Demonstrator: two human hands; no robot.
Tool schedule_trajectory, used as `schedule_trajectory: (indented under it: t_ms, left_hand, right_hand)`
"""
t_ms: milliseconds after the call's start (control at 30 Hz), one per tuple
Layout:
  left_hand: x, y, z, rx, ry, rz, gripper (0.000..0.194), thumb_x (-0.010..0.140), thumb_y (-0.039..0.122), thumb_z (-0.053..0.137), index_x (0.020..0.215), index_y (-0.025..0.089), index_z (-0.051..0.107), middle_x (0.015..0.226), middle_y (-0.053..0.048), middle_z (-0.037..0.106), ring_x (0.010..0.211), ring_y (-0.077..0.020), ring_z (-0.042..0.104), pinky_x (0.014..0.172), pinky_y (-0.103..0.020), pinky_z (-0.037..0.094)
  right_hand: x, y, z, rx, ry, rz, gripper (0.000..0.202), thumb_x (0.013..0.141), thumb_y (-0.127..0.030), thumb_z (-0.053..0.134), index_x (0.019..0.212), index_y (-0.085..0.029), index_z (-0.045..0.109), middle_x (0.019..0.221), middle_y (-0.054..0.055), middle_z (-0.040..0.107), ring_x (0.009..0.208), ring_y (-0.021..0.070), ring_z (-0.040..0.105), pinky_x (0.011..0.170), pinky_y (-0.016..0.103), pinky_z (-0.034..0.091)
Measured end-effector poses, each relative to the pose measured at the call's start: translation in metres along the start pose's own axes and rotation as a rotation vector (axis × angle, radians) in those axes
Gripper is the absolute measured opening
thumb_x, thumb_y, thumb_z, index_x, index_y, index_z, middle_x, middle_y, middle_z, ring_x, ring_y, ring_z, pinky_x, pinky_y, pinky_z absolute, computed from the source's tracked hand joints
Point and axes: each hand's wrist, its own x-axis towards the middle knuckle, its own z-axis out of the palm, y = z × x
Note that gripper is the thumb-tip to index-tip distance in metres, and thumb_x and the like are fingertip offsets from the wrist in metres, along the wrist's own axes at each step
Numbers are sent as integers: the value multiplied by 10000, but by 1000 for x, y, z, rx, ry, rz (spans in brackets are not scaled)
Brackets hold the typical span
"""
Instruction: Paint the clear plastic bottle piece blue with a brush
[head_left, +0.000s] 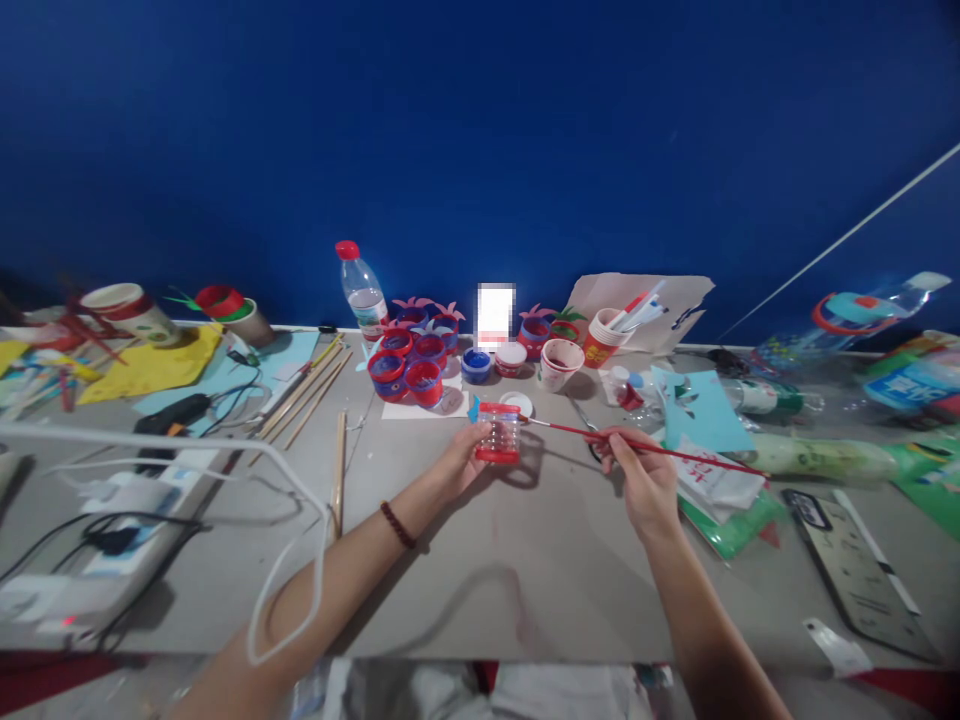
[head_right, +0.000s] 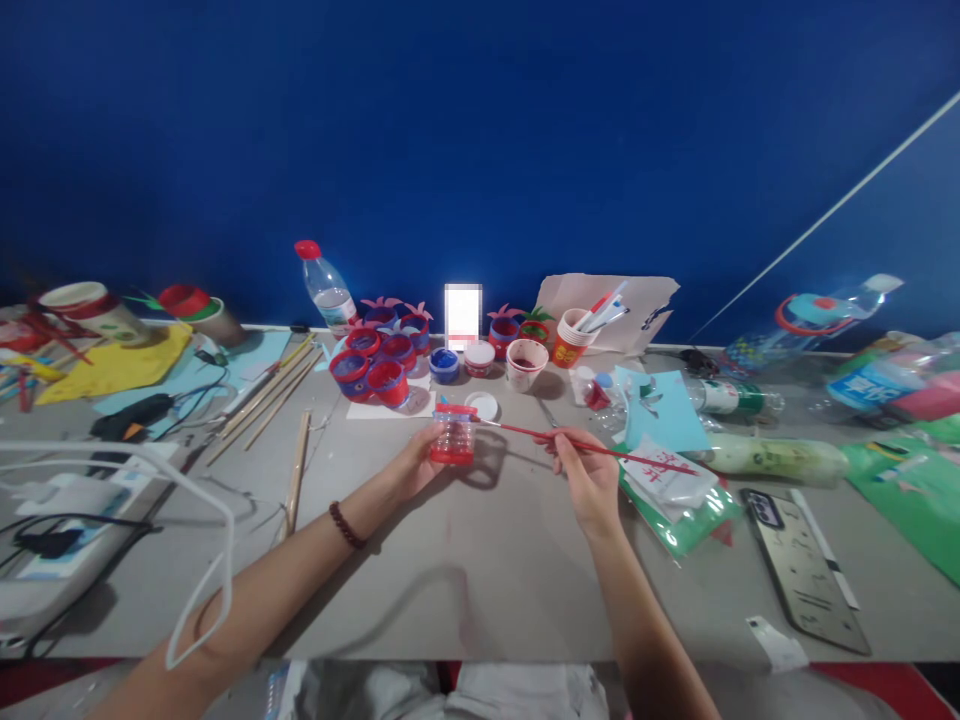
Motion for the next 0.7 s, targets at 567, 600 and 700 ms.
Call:
schedule_trajectory:
  t_ms: [567, 600, 700]
  left_hand:
    - [-2, 3, 10, 104, 6, -12, 545, 727, 425, 843, 1146, 117, 679, 1071, -169, 743, 933, -267, 708, 855, -399, 533]
    - [-3, 3, 11, 108, -8, -13, 553, 729, 420, 842, 1161, 120, 675, 1079, -169, 741, 945, -270, 707, 861, -402, 532]
    - [-3, 3, 13, 98, -36, -18, 523, 741, 385, 839, 1166, 127, 676, 1035, -151, 749, 942, -264, 708, 881, -409, 524]
  right_hand:
    - [-4, 4, 5, 47, -84, 39, 296, 791, -481, 764, 841, -192, 725, 711, 81, 752, 585, 164, 629, 446, 250, 470]
    - [-4, 5, 5, 38, -86, 35, 295, 797, -480, 761, 849, -192, 727, 716, 82, 754, 589, 163, 629, 449, 250, 474]
    - [-5, 5, 5, 22, -106, 8, 278, 821, -470, 746, 865, -195, 732, 729, 75, 757, 575, 148, 611, 461, 250, 484]
